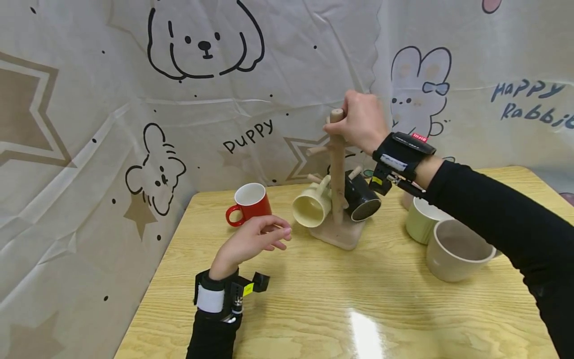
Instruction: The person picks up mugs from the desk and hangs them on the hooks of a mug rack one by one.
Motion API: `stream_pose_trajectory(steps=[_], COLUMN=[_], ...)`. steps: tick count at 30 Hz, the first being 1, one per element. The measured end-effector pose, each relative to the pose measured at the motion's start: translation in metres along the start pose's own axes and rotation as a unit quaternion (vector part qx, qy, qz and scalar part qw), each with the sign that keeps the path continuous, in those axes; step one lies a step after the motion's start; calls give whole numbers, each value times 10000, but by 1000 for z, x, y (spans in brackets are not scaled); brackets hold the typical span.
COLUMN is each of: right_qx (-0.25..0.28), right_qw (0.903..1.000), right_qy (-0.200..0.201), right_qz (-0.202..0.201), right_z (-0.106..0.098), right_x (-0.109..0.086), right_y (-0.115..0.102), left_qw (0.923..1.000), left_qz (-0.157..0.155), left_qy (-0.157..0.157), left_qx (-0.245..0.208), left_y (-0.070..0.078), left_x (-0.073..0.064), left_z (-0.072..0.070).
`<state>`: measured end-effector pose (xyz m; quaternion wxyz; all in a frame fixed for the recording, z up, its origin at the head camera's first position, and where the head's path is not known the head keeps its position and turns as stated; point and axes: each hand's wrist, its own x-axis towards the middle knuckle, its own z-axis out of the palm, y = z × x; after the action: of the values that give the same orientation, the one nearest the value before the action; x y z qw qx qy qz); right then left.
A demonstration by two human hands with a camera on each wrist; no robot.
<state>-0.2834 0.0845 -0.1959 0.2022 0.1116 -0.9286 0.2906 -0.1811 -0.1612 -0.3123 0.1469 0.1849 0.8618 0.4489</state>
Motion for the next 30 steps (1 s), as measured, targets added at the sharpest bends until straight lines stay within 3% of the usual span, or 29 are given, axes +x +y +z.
stream_pose_trajectory(steps=[9, 14, 18, 21, 24, 27, 30], right_qx=[-20, 60, 297, 680, 1100, 1394, 1602], right_qw=[9998, 9999, 9986, 9967, 9932, 9884, 9859], right_qy=[162, -48, -440, -428, -97, 143, 130], right_qz=[83, 100, 26, -122, -381, -577, -474], right_z=[4, 0, -12, -27, -41, -52, -58], right_x=[0, 0, -6, -18, -38, -62, -87], right_y=[-2, 0, -4, -7, -5, 4, 21], left_qw=[10000, 10000, 10000, 10000, 10000, 9999, 9998], left_qz=[71, 54, 57, 71, 56, 45, 61], left_qy=[3, 12, 30, 55, 64, 97, 163], left_qx=[-14, -44, -35, -18, -38, -53, -66], left_y=[0, 0, 0, -1, -2, -2, -2], left_x=[0, 0, 0, 0, 0, -1, -2], left_z=[1, 0, 0, 0, 0, -1, -3])
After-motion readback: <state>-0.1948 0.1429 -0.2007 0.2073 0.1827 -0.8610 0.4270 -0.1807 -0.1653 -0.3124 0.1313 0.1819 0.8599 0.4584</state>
